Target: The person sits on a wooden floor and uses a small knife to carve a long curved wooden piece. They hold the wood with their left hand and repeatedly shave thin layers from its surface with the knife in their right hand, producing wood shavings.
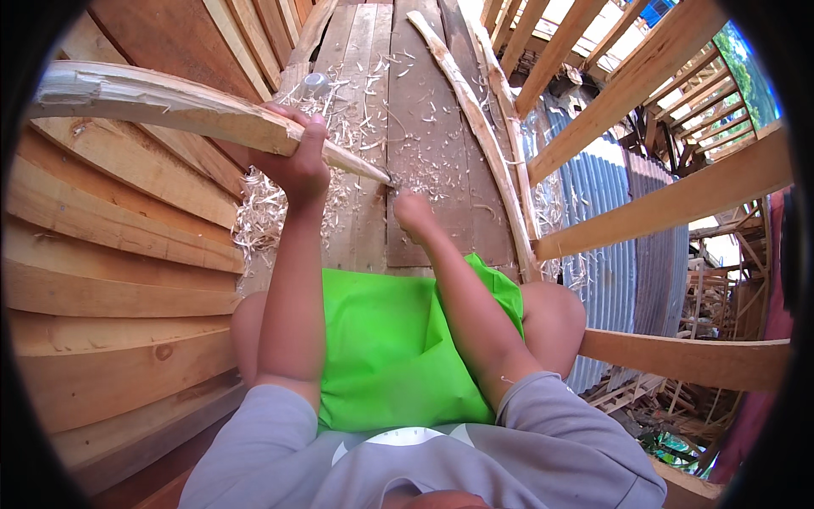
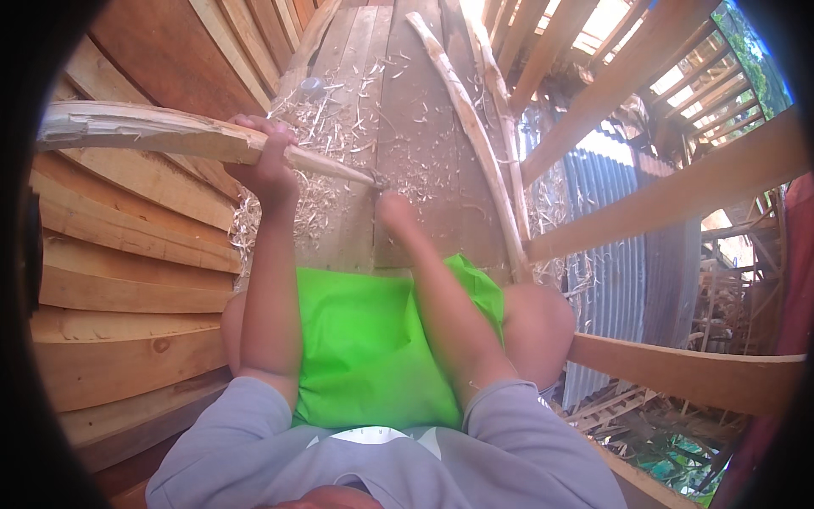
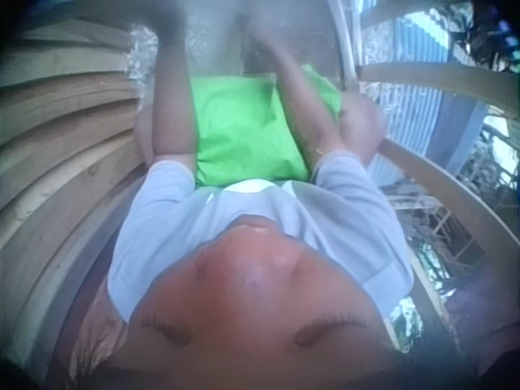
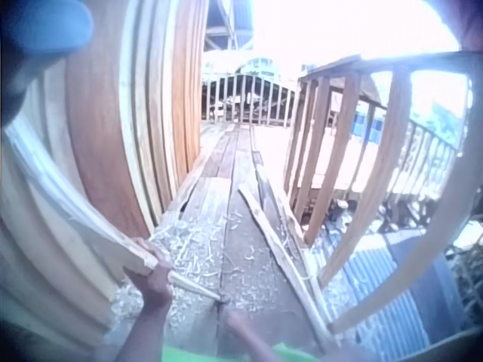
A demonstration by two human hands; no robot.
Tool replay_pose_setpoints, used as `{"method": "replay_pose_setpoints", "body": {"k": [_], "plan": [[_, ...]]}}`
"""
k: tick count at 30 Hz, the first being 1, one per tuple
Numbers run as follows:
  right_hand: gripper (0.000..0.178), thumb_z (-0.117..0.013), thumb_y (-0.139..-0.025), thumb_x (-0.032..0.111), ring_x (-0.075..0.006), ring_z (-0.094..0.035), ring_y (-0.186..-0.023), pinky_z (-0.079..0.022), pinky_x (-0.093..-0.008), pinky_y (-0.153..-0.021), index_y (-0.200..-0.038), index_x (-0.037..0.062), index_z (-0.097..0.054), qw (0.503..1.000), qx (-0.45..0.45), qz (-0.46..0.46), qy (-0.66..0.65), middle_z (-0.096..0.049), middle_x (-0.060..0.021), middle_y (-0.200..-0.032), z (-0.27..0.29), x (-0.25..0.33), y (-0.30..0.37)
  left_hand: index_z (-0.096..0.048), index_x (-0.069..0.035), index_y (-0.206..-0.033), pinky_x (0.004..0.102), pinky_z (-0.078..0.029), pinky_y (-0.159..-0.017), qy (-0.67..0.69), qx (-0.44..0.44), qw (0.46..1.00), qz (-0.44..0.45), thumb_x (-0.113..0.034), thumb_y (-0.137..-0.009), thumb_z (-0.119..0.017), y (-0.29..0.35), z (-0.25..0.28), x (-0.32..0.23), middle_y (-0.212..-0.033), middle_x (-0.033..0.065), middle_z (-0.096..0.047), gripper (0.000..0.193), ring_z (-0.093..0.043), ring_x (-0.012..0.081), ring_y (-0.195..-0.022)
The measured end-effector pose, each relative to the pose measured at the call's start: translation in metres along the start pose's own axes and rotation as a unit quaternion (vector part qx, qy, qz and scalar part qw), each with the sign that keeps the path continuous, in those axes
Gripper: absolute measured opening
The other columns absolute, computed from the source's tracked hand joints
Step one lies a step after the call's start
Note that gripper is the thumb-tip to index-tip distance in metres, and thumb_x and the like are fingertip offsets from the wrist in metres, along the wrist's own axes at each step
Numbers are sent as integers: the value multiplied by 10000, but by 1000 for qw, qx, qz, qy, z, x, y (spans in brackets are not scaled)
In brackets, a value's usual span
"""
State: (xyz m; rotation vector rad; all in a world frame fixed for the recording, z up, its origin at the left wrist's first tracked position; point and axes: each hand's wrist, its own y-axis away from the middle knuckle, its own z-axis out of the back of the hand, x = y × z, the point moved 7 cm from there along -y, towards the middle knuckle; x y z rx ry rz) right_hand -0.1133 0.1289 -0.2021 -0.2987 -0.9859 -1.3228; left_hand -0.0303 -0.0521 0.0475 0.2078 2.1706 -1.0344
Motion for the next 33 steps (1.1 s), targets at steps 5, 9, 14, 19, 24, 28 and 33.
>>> {"method": "replay_pose_setpoints", "body": {"k": [5, 9, 14, 19, 24, 28, 33], "plan": [[503, -342, -968, 298, -485, -606, -1084, -466, -538, -951, -1050, -86, -656, 997, -9, -43, -61, -624, -352, -1116, 18, 40, 21, -482, -31, -980, 267, -512, -588, 0, -10, 1000, 1, 87, -747, -658, 6, -2, 3, -723, 50, -564, 315, -582, 124, -631], [584, -289, -982, 353, -498, -587, -1113, -442, -536, -990, -1088, -88, -657, 995, 10, -80, -50, -610, -352, -1167, 6, 13, 6, -480, -28, -976, 279, -516, -591, 2, -2, 1000, 9, 71, -752, -663, 3, -4, 0, -714, 54, -562, 305, -582, 134, -605], [603, -273, -1004, 382, -478, -599, -1109, -438, -530, -991, -1072, -64, -672, 995, -6, -91, -27, -635, -320, -1150, 12, 3, 0, -486, -19, -988, 279, -522, -601, -21, 3, 1000, 2, 76, -749, -663, 0, -3, 0, -722, 55, -570, 312, -591, 136, -619], [572, -336, -1013, 408, -432, -643, -1010, -466, -511, -911, -1023, -49, -680, 999, 3, -17, -37, -679, -274, -1027, 28, 32, 4, -505, -24, -974, 264, -504, -627, 0, -13, 1000, -7, 75, -728, -685, 2, -3, -5, -737, 38, -576, 321, -578, 119, -647], [346, -562, -997, 294, -196, -542, -578, -435, -373, -541, -862, -20, -614, 991, -71, 86, -74, -587, -96, -693, 43, 19, 1, -515, -31, -941, 254, -488, -661, -8, -14, 1000, -19, 55, -719, -700, 1, -3, 8, -751, 36, -582, 302, -568, 105, -680], [207, -618, -968, 209, -137, -460, -527, -380, -324, -471, -882, 53, -514, 981, 84, -1, -173, -507, -37, -663, 34, 8, 15, -516, -33, -908, 260, -485, -665, -11, -26, 1000, -13, 42, -712, -706, 1, 2, 8, -748, 37, -584, 283, -568, 112, -675], [236, -590, -988, 219, -116, -414, -500, -361, -312, -446, -879, 81, -433, 952, 239, -86, -170, -439, 2, -650, 29, 8, 45, -514, -34, -902, 274, -480, -653, -48, -16, 998, -34, 26, -702, -707, -2, 7, 7, -746, 44, -585, 285, -569, 129, -669]]}}
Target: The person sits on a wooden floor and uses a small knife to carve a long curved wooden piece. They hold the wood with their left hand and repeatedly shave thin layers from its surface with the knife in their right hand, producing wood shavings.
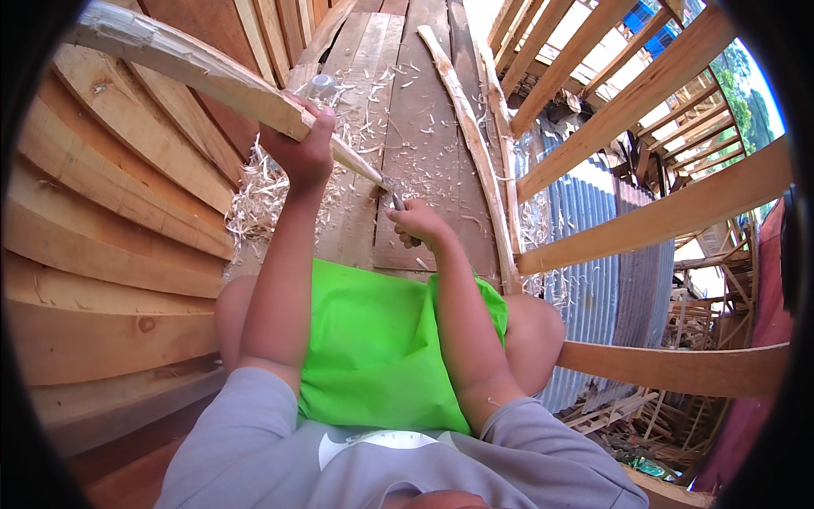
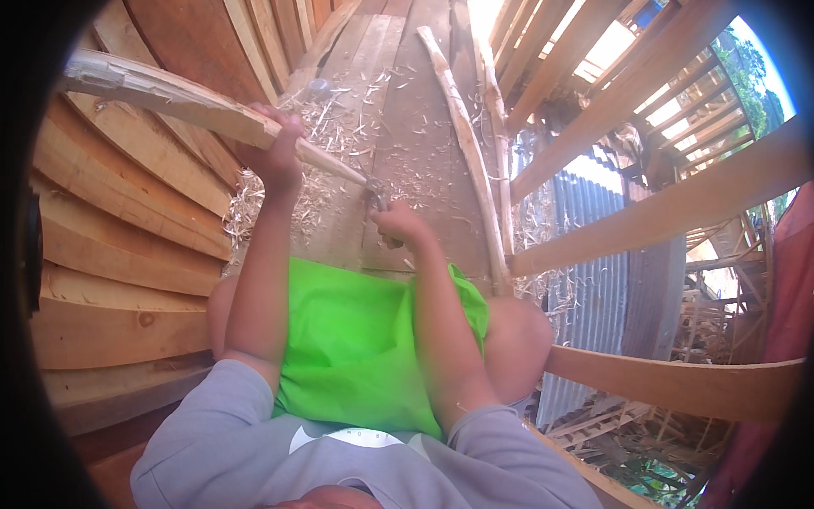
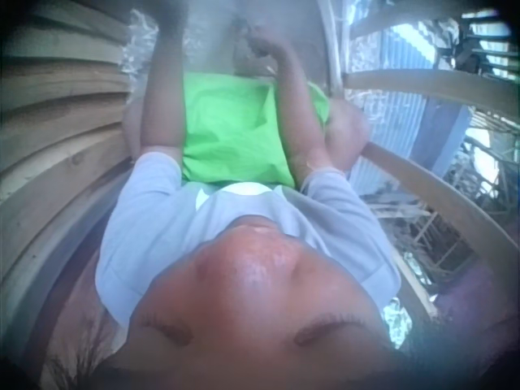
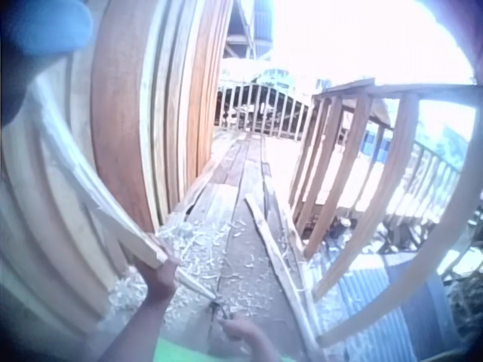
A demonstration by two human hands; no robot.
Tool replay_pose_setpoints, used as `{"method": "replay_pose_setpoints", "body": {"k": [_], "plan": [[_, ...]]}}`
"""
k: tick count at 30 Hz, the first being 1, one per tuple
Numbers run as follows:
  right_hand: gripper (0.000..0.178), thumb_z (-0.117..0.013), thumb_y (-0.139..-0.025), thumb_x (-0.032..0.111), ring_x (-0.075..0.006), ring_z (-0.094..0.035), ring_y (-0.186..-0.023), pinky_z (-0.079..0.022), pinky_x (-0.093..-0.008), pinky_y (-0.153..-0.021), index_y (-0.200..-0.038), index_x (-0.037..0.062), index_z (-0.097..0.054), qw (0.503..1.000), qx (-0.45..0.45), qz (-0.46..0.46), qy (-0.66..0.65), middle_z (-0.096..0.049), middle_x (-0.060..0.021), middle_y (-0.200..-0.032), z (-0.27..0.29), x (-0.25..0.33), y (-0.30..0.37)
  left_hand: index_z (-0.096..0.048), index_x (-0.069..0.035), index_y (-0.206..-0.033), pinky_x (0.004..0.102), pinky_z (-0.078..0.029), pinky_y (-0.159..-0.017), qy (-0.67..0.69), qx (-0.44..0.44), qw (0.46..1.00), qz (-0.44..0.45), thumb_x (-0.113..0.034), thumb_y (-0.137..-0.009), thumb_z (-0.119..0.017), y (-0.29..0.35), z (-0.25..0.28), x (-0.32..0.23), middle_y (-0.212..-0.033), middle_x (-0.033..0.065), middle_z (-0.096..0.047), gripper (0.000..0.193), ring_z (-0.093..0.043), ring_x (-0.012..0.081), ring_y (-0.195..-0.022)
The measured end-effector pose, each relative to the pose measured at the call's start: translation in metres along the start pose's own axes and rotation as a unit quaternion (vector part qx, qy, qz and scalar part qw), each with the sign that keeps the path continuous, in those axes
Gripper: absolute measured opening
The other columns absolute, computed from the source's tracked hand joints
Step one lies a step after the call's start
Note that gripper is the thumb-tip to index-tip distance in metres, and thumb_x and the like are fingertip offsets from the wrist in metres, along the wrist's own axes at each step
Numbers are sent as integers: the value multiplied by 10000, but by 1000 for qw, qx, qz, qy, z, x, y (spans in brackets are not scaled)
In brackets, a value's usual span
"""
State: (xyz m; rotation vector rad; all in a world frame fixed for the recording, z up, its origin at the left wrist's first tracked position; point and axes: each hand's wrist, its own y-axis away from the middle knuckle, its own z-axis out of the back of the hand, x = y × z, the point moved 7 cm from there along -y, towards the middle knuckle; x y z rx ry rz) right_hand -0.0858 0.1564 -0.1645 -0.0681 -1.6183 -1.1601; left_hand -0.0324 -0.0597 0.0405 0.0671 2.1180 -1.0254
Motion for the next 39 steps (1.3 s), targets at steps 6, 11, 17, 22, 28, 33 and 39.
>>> {"method": "replay_pose_setpoints", "body": {"k": [6, 11, 17, 22, 28, 33, 39], "plan": [[245, -506, -1036, 255, -137, -464, -534, -399, -332, -458, -884, 88, -413, 999, 32, 9, -8, -471, -22, -680, -14, -1, 3, -512, -31, -926, 277, -478, -665, 11, -7, 1000, 0, 29, -700, -704, 0, -2, -1, -751, 51, -580, 303, -572, 133, -681], [243, -504, -1039, 269, -149, -490, -554, -443, -347, -483, -923, 65, -440, 1000, 19, -1, 7, -492, -36, -694, -17, -6, -2, -509, -26, -940, 274, -479, -664, 22, -1, 1000, 1, 35, -699, -704, 1, -4, 0, -756, 54, -582, 315, -577, 134, -689], [254, -512, -1033, 252, -180, -533, -570, -473, -378, -498, -958, 14, -468, 999, -1, 25, 43, -522, -64, -715, -24, -7, -6, -510, -28, -943, 269, -485, -640, 50, 4, 999, 11, 44, -708, -701, 2, -4, 0, -741, 47, -577, 312, -573, 123, -669], [268, -519, -1027, 249, -201, -579, -571, -494, -388, -490, -965, -8, -477, 997, -20, 35, 67, -543, -84, -713, -29, -6, -7, -511, -27, -950, 259, -487, -626, 49, 1, 999, 19, 49, -715, -696, 2, -2, 4, -737, 45, -580, 309, -575, 120, -661], [271, -518, -1022, 250, -209, -586, -563, -504, -397, -485, -957, -11, -486, 996, -20, 40, 75, -550, -82, -703, -30, -10, -15, -514, -30, -929, 266, -489, -646, 42, -12, 998, 36, 46, -709, -695, 5, -4, -1, -731, 44, -587, 295, -576, 126, -663], [249, -514, -1022, 256, -186, -537, -541, -469, -384, -473, -974, 15, -477, 993, -83, 85, 11, -534, -59, -700, -29, -7, -29, -525, -37, -856, 294, -490, -693, -2, -31, 1000, 5, 23, -707, -706, 2, 0, -1, -741, 42, -597, 243, -582, 142, -681], [162, -477, -1038, 215, -153, -488, -525, -432, -343, -487, -1030, 56, -448, 991, -63, 100, -57, -473, -15, -669, -41, -4, -51, -514, -35, -900, 289, -496, -653, -24, -6, 1000, -11, 46, -696, -694, 0, 3, 0, -746, 49, -582, 284, -585, 145, -670]]}}
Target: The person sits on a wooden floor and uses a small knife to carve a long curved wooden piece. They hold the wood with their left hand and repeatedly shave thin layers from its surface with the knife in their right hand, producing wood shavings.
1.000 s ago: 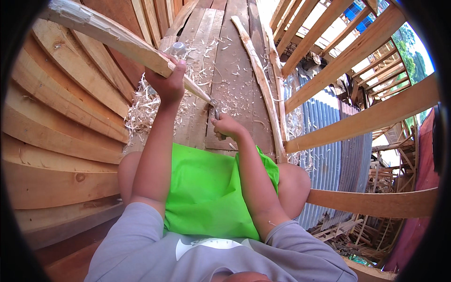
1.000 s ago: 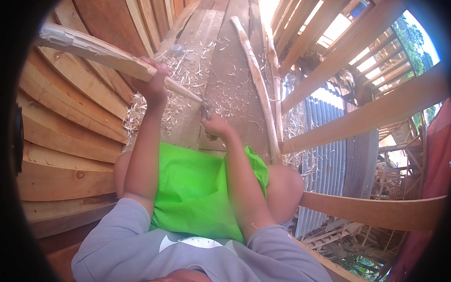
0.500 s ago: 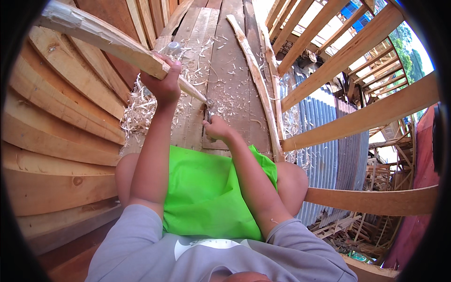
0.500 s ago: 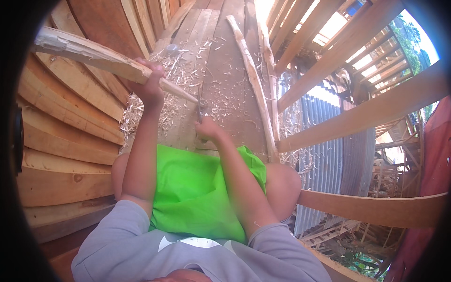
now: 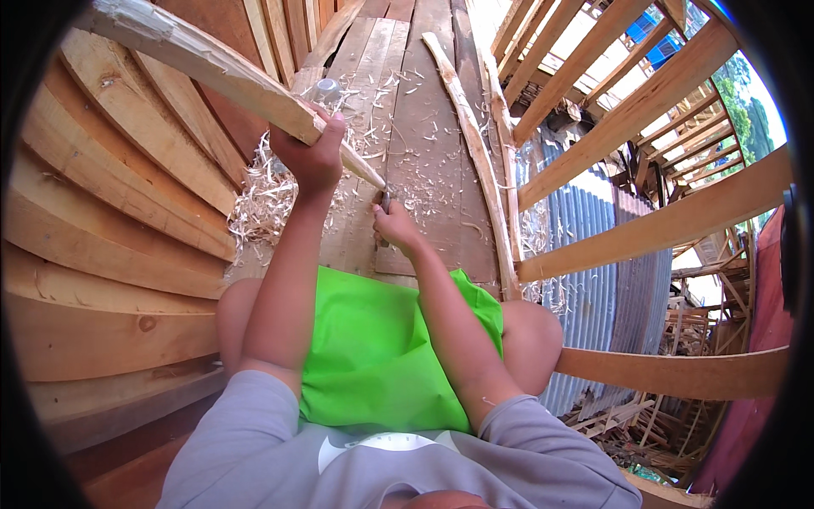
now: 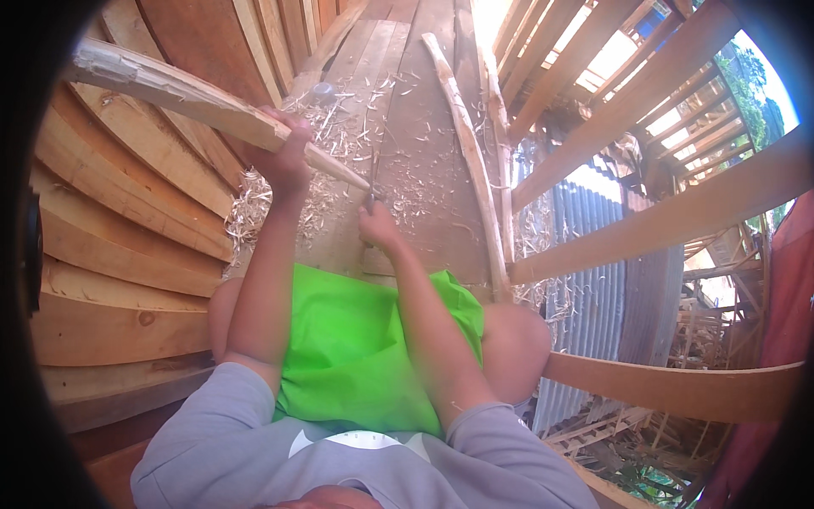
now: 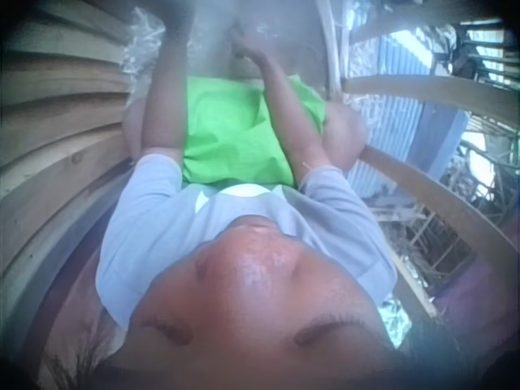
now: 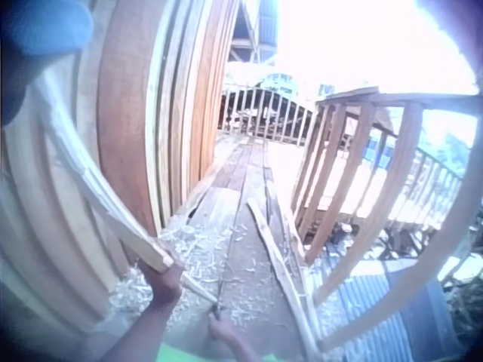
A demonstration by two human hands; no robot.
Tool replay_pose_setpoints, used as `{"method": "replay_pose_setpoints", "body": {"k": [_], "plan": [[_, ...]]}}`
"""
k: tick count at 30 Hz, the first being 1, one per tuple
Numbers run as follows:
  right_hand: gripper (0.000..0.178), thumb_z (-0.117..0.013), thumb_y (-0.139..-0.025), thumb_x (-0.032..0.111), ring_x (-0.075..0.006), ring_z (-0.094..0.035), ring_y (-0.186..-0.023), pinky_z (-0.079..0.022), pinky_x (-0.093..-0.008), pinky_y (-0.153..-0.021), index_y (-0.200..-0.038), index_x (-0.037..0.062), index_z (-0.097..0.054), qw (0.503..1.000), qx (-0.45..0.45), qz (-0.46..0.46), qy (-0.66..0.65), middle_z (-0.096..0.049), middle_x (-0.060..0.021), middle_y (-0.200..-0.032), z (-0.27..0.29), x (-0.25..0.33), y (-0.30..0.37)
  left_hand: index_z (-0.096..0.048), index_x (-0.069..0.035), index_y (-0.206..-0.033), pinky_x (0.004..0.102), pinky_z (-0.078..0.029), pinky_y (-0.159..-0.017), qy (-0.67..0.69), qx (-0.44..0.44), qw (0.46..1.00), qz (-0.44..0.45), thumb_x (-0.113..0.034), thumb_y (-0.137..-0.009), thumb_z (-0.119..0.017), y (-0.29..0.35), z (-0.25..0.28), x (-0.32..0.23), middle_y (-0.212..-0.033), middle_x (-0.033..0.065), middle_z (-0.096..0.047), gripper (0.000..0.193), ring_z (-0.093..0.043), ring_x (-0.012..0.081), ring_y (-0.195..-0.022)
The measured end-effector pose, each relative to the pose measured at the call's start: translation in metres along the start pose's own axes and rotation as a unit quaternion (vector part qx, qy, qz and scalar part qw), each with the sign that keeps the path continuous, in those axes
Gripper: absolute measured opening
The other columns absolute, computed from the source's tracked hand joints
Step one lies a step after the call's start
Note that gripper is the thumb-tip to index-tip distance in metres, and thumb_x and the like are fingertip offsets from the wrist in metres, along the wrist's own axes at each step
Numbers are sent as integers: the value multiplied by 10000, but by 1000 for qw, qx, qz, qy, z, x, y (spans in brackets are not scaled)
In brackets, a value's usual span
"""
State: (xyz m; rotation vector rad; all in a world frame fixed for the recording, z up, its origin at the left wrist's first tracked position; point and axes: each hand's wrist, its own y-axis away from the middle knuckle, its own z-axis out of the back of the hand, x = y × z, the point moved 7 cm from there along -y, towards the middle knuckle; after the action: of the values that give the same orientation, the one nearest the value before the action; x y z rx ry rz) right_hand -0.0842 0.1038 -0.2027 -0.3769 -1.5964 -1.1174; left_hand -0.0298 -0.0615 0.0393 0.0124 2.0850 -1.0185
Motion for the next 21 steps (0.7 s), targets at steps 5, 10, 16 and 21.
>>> {"method": "replay_pose_setpoints", "body": {"k": [5, 10, 16, 21], "plan": [[127, -448, -1048, 181, -141, -465, -520, -420, -340, -493, -1030, 55, -445, 1000, 14, 13, 12, -455, -12, -667, -1, -4, -4, -539, -39, -857, 283, -485, -684, 49, -26, 998, 37, 27, -684, -724, 2, -3, 0, -738, 33, -589, 261, -577, 133, -676], [120, -458, -1041, 162, -135, -492, -546, -432, -344, -501, -1050, 44, -439, 994, -35, 57, 83, -475, -24, -681, 12, -32, -30, -538, -29, -878, 272, -503, -642, 78, -32, 995, 60, 60, -689, -700, 6, -18, -11, -725, 31, -582, 264, -577, 127, -661], [185, -491, -1022, 179, -159, -557, -586, -471, -357, -539, -1051, 5, -433, 987, -39, 78, 132, -525, -49, -714, 1, -22, -21, -523, -4, -965, 271, -514, -622, 74, -44, 994, 66, 91, -683, -692, 5, -5, -1, -775, 52, -562, 342, -578, 130, -662], [258, -511, -1008, 193, -217, -613, -627, -501, -390, -577, -1056, -44, -420, 972, -58, 97, 208, -566, -114, -741, 3, -15, -15, -517, -1, -987, 269, -516, -656, 78, -60, 993, 61, 94, -677, -694, 7, -7, -4, -828, 59, -557, 369, -581, 128, -690]]}}
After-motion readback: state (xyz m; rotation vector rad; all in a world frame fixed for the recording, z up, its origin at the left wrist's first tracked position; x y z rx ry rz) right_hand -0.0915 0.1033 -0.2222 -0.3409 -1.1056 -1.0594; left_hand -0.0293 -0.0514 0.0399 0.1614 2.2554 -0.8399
